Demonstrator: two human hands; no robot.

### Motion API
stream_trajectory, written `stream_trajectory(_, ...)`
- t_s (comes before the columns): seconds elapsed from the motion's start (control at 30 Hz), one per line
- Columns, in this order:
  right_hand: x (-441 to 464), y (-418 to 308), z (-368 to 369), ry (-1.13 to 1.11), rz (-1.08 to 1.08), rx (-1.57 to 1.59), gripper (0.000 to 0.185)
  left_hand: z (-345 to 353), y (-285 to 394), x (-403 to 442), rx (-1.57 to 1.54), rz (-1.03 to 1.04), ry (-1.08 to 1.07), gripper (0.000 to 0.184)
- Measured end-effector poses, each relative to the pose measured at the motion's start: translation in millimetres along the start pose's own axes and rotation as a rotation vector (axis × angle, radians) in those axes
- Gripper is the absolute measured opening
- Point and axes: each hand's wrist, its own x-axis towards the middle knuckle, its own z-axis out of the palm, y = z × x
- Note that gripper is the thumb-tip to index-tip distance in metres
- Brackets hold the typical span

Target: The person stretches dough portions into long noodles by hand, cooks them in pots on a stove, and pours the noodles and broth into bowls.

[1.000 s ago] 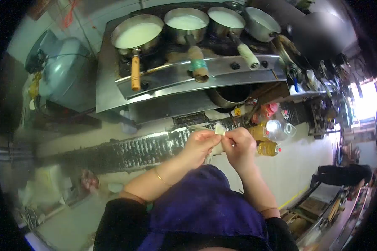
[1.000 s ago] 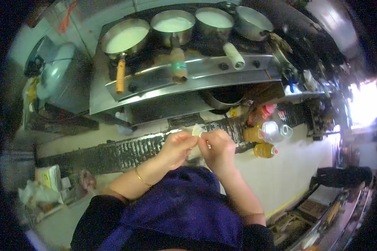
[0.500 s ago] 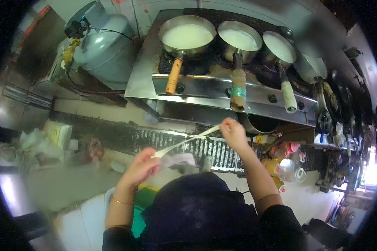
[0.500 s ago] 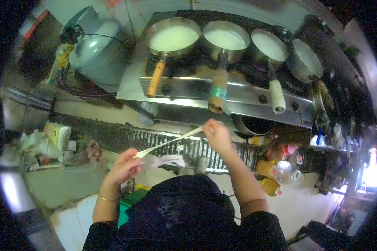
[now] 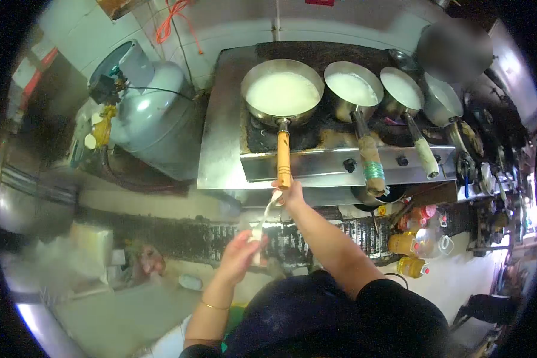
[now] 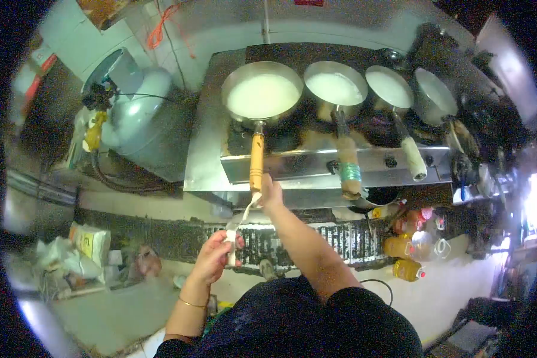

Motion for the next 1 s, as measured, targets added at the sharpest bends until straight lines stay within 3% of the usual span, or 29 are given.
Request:
stream_trajectory(0.07,-54,-31,26,0.031,0.137,0.201,0.032,-12,11,0,-0.010,-0.054,-0.013,0.023)
stream_trajectory(0.2,-117,-42,32,-0.131,-0.169,-0.599,0.030,-38,11,6,0.011,-0.082,-0.212,0.027)
stream_trajectory(0.23,-133,-45,24,-0.337,-0.484,-0.881,0.037,-39,9,5,0.074,-0.121,-0.197,0.028)
stream_trajectory(0.3,-193,-79,34,-0.511,-0.735,-1.031,0.046,-37,12,4,0.070,-0.231,-0.286,0.031)
stream_trajectory(0.4,-236,-98,26,-0.625,-0.697,-1.183,0.038,-41,3,6,0.097,-0.267,-0.534,0.043)
stream_trajectory(0.5,-270,-129,25,-0.506,-0.646,-1.434,0.027,-29,12,4,0.129,-0.196,-0.662,0.053)
stream_trajectory(0.57,-289,-160,23,-0.514,-0.653,-1.352,0.024,-17,26,-3,0.110,-0.100,-0.637,0.058)
stream_trajectory(0.67,-301,-214,15,-0.500,-0.701,-1.151,0.022,-18,38,-6,-0.144,-0.247,-0.588,0.058)
stream_trajectory(0.8,-288,-314,15,-0.096,-0.907,-1.290,0.022,-22,31,-13,-0.036,-0.071,-0.518,0.057)
stream_trajectory(0.87,-252,-354,6,0.046,-0.867,-1.248,0.018,-18,38,-25,0.002,-0.047,-0.451,0.052)
stream_trajectory(0.93,-207,-385,1,0.204,-1.069,-1.400,0.019,-19,34,-31,0.048,0.027,-0.422,0.050)
stream_trajectory(1.0,-152,-398,-9,0.334,-1.229,-1.526,0.021,-6,40,-44,-0.027,0.087,-0.254,0.051)
